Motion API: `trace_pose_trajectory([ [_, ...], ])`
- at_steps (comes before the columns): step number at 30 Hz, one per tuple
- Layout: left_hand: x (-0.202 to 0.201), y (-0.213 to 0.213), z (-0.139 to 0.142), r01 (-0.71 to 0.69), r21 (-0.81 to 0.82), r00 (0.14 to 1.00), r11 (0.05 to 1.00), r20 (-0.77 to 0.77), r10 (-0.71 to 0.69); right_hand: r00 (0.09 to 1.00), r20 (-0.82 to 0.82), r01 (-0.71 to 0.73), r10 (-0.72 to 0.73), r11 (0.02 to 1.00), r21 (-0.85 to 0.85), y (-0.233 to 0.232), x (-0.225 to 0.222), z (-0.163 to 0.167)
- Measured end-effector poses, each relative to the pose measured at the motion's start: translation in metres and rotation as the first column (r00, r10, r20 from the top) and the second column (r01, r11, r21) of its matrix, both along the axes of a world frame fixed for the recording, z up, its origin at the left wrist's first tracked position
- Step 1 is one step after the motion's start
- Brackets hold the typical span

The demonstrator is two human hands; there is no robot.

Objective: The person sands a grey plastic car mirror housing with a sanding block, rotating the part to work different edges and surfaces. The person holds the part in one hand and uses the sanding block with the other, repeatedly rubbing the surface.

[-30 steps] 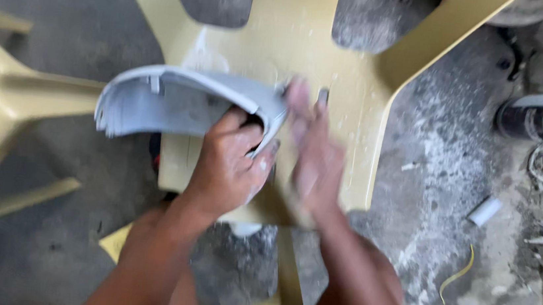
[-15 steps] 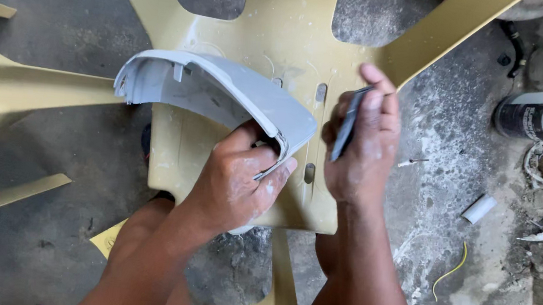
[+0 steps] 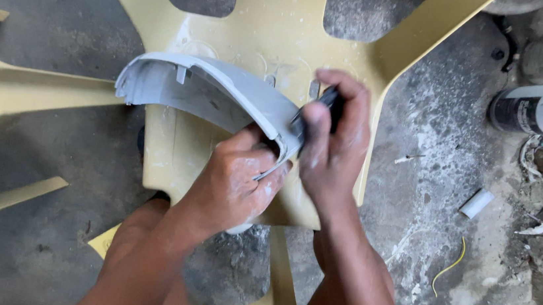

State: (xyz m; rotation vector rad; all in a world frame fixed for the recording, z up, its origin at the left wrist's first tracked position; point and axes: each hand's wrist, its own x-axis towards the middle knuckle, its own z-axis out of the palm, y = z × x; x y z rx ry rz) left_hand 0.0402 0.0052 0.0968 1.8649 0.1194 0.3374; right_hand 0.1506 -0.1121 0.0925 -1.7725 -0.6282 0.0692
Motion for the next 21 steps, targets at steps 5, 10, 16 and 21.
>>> trace_pose_trajectory([
  [5,0.0,-0.001,-0.004,0.037,0.005,0.999,0.999,-0.04,-0.036,0.972,-0.232,0.037,-0.041,0.999,-0.023,-0.002,0.0,0.01],
  [10,0.0,-0.002,-0.005,0.021,0.012,0.999,1.0,-0.036,-0.02,0.974,0.221,-0.002,0.04,0.985,-0.171,-0.005,0.001,0.003],
  [16,-0.008,0.005,0.007,0.02,-0.015,1.0,1.0,-0.021,-0.02,0.942,-0.2,0.296,-0.268,0.946,0.13,0.009,0.035,-0.014],
  [21,-0.013,0.011,0.018,-0.001,-0.117,0.999,0.993,0.044,0.006,0.653,-0.755,0.453,0.06,0.768,0.453,-0.011,0.05,-0.024],
])
